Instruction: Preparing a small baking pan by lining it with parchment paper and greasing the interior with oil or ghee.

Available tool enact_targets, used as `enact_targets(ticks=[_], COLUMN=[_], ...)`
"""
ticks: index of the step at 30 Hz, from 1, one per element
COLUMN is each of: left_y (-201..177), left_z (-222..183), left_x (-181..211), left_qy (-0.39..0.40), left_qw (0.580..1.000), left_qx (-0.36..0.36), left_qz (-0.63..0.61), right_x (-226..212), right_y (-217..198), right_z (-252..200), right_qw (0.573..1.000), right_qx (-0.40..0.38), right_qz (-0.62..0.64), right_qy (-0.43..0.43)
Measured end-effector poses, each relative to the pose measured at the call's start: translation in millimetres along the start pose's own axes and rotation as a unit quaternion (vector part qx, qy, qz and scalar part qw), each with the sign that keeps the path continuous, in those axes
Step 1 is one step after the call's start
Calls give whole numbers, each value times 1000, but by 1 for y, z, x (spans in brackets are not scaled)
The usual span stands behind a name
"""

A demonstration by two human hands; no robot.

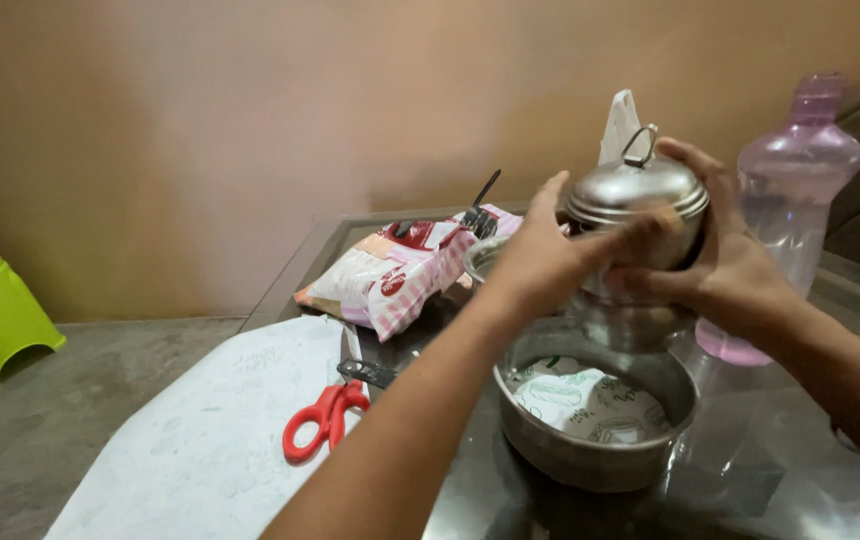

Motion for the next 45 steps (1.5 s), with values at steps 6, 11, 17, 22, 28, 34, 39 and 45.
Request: enact_targets(ticks=[6, 11, 17, 22, 28, 34, 39, 45], left_y=[-27, -5, 29, 53, 50, 47, 20, -26], left_z=[-20, -46, -58, -70, -71, -67, -49, -26], left_x=[-36, -20, -11, -39, -42, -59, -41, -67], left_qy=[-186, -146, -91, -164, -251, -255, -250, -178], left_qw=[974, 920, 842, 805, 814, 831, 886, 969], left_qx=[94, 42, -113, -247, -258, -244, -134, 62], left_qz=[89, 360, 520, 513, 455, 431, 366, 162], right_x=[12, 14, 23, 27, 25, 15, 11, 12], right_y=[-19, -22, -24, -27, -26, -19, -15, -15], right_z=[5, 2, 4, 5, 5, 0, 0, 0], right_qw=[996, 988, 984, 983, 983, 980, 970, 972], right_qx=[32, 36, 34, 42, 31, 21, 13, 7], right_qz=[-83, -144, -157, -168, -166, -176, -218, -214], right_qy=[-27, -49, -74, -64, -66, -90, -104, -102])
Point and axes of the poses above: each hand's wrist, its own z-axis towards the middle knuckle, its own y-axis out of the palm, x = y × z, the point moved 4 cm from there along z, towards the middle knuckle, and after that the axes turned 10 degrees about -x, right-handed, at the moved point
